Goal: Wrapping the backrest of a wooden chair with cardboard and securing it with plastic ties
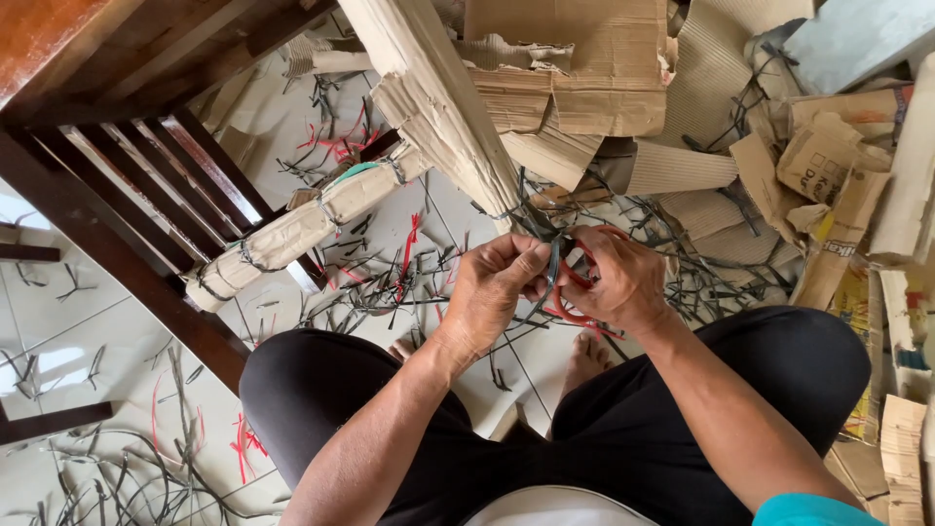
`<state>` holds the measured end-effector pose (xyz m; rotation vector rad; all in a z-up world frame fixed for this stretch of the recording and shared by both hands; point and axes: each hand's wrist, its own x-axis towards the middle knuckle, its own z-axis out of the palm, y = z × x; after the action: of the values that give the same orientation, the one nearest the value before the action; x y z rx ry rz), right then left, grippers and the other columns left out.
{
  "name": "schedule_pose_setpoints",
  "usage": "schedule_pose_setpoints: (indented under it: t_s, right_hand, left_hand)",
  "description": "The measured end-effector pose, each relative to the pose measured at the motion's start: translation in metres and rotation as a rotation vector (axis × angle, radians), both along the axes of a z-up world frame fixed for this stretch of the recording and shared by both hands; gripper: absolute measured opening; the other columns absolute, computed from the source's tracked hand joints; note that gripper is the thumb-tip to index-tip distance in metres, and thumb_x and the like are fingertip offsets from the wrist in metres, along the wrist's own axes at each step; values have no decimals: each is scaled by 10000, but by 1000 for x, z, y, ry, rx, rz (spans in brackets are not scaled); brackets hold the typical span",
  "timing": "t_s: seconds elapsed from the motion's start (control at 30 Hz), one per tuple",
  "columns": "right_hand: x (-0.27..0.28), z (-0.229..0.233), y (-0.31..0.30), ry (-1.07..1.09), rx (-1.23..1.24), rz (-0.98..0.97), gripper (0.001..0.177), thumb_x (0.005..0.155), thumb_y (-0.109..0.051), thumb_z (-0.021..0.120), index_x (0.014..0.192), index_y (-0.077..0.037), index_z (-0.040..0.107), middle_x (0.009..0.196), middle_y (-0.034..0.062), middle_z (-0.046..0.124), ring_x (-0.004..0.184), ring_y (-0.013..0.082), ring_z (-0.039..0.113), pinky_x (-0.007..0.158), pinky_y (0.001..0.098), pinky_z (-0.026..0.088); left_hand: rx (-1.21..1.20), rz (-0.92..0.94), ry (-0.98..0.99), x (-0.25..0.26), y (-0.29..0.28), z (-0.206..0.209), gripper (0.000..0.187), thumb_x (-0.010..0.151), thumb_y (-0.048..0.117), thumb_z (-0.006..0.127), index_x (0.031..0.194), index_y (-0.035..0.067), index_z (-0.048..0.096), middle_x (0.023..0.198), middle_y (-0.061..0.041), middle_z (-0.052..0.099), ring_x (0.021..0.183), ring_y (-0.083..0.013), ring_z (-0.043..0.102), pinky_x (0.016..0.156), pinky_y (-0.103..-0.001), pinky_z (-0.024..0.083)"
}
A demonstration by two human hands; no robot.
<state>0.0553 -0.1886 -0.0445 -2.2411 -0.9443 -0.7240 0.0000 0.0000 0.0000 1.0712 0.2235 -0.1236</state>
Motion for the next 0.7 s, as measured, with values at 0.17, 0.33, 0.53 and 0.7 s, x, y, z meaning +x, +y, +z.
schedule_pose_setpoints:
  t_s: [0.17,0.33,0.53,0.7]
  right_hand:
    - [4,0,1,-4,21,23,434,878,-410,752,1118,-54,690,692,75,662,621,252,692,594,336,584]
    - [3,-2,-3,7,5,16,398,830,-350,771,1098,-69,682,697,76,653,582,275,676,556,357,573]
    - [0,8,-2,98,47,31,423,740,-268,819,1097,-80,690,704,118,641,592,350,672,537,445,553]
    - [1,12,2,71,54,32,392,767,-307,822,1084,-104,711,655,90,628,554,323,666,515,407,544]
  left_hand:
    - [14,-8,-4,1,-1,6,190,945,154,751,926,-28,699,701,-94,670,619,-137,694,574,-227,588]
    - [31,-12,1,2,-2,2,182,945,150,750,922,-24,702,703,-97,676,620,-132,693,575,-223,587]
    - [34,-27,-12,2,-1,-1,187,952,143,743,930,-37,698,707,-106,682,627,-139,697,579,-222,583]
    - [35,-25,-11,2,1,-2,178,953,134,743,925,-37,704,715,-118,682,625,-147,694,576,-234,587]
